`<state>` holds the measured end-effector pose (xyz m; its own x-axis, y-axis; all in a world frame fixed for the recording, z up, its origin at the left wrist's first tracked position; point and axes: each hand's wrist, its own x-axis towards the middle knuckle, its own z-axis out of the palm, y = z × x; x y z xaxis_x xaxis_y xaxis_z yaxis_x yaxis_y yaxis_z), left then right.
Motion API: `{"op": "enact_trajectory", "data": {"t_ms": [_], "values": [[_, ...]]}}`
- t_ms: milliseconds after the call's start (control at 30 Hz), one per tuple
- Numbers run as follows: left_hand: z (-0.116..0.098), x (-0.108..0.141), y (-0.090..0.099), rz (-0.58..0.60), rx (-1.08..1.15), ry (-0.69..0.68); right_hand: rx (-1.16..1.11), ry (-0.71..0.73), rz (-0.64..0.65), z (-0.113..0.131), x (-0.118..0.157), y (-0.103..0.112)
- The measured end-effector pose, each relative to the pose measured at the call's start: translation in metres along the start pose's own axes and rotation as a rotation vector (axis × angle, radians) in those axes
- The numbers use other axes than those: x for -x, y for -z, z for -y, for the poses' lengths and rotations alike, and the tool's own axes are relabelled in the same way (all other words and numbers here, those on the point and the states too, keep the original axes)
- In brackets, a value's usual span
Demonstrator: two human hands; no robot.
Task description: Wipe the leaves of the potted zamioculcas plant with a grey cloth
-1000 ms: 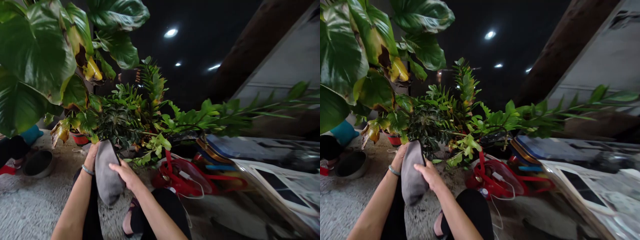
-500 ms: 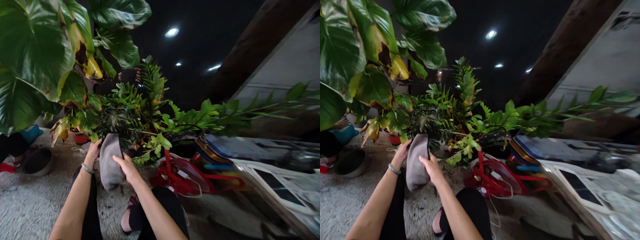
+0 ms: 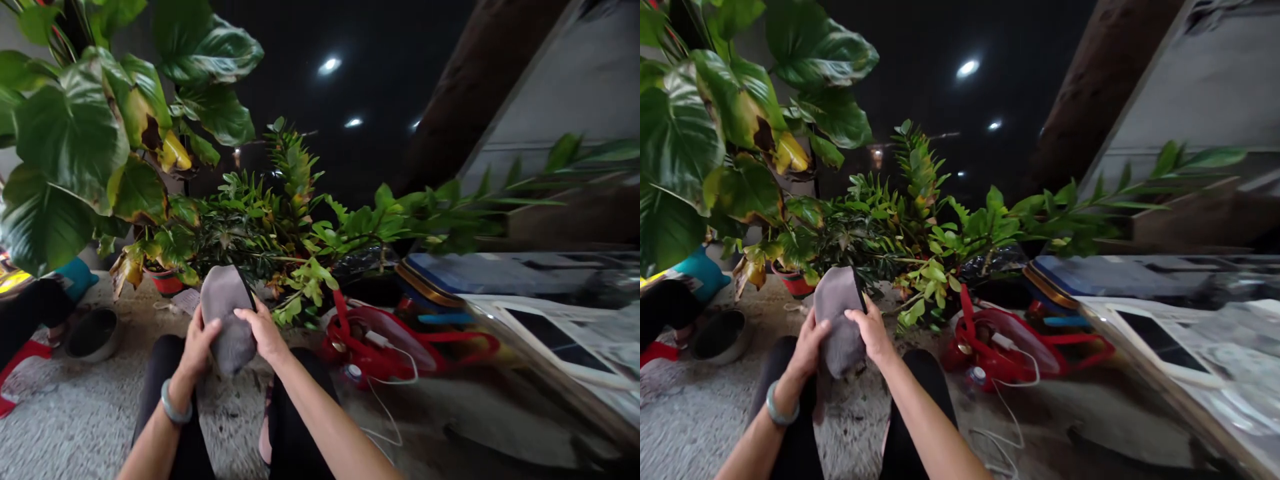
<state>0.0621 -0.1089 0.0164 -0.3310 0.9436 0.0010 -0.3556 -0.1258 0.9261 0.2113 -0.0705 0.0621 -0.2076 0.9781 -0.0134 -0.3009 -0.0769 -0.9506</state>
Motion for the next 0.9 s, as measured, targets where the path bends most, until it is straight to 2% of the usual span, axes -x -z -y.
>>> {"op": "enact_trajectory", "data": {"t_ms": [100,167,200,267,367,433,500,600,667,700,767,833,900], "values": [[0.0,0.017,-0.012,-0.032,-0.113,0.014,-0.007,0.0,0.077,-0.003,-0.001,-0.004],[-0.005,0.015,-0.013,-0.048,-0.139,0.024,0.025,0.032,0.157,-0.001,-0.011,-0.001],[-0.009,0.013,-0.013,-0.048,-0.149,0.024,0.049,0.058,0.158,0.0,-0.021,0.003],[-0.021,0.008,-0.009,-0.045,-0.173,0.016,0.108,0.131,0.009,0.0,-0.046,0.014],[-0.046,0.002,-0.006,-0.04,-0.208,0.019,0.205,0.186,-0.349,-0.009,-0.089,0.031],[-0.071,-0.003,-0.009,-0.027,-0.244,0.022,0.221,0.146,-0.438,-0.02,-0.109,0.036],[-0.102,-0.014,-0.017,-0.015,-0.28,-0.022,0.168,0.087,-0.382,-0.031,-0.119,0.036],[-0.146,-0.038,-0.037,-0.015,-0.289,-0.156,0.06,0.005,-0.177,-0.039,-0.121,0.031],[-0.157,-0.057,-0.047,-0.018,-0.265,-0.217,0.017,-0.021,-0.069,-0.041,-0.121,0.03],[-0.155,-0.064,-0.051,-0.014,-0.252,-0.22,-0.001,-0.022,-0.032,-0.041,-0.12,0.03],[-0.132,-0.07,-0.051,0.01,-0.243,-0.145,-0.028,-0.009,0.015,-0.043,-0.119,0.032],[-0.097,-0.064,-0.046,0.053,-0.267,0.008,-0.039,-0.009,0.034,-0.045,-0.118,0.037],[-0.065,-0.046,-0.038,0.094,-0.317,0.132,-0.03,-0.036,0.039,-0.048,-0.115,0.043]]}}
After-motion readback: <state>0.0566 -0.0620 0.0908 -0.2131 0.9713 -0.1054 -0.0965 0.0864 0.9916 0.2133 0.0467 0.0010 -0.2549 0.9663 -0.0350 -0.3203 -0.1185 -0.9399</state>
